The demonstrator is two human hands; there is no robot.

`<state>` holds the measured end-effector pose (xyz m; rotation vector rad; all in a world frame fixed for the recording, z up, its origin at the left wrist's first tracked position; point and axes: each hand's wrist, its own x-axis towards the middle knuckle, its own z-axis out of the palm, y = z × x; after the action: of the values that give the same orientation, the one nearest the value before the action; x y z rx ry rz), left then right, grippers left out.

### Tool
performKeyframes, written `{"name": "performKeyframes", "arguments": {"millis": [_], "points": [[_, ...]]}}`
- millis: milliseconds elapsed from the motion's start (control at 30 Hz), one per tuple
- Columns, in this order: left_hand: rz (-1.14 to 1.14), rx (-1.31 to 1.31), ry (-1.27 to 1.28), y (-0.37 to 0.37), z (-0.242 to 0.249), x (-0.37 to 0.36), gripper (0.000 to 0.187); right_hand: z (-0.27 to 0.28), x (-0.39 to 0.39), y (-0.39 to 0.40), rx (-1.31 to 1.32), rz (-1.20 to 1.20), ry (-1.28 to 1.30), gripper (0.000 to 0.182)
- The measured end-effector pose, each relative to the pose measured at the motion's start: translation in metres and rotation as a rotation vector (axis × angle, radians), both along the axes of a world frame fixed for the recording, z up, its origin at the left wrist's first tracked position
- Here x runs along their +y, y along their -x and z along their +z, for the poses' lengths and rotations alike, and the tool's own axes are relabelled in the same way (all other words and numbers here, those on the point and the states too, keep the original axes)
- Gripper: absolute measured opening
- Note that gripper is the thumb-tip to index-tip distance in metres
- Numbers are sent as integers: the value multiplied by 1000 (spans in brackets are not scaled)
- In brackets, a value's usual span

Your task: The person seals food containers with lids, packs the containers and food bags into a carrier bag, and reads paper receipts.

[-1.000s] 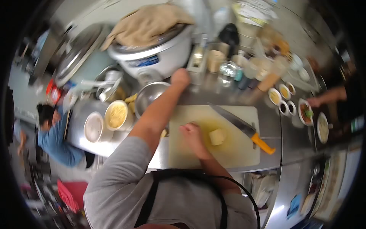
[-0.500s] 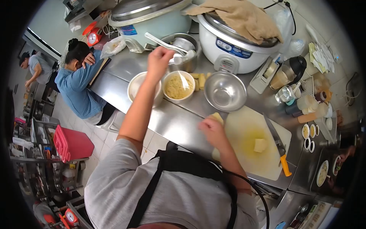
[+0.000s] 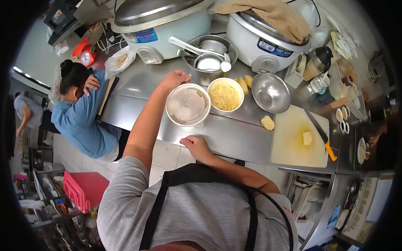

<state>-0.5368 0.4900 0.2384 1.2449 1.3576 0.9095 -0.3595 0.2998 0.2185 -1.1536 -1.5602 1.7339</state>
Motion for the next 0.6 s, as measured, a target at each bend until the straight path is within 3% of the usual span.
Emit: {"name": "performKeyframes", "arguments": {"millis": [133,267,367,467,533,600], "points": [[-164,-267,353,4,-10,-2,16,-21,19,1,-124,-121,-209,25],[-367,-401,418,16,-29,2,25,-20,25,6,-199,-224,-258,28],[-395,-196,328,21,-29,-1,27,-22,29,1,-323,-189,-201,32],[-258,430,190,17,-20,-4,29,-16,34,-9,-502,-22,-148,35],[-186,-48,218,18,-13,-7,33,5,35,-18,-653,172,-171,33],[-224,-387,248,17,-3,-15,37,16,26,-17,-421,273,-97,27]]}}
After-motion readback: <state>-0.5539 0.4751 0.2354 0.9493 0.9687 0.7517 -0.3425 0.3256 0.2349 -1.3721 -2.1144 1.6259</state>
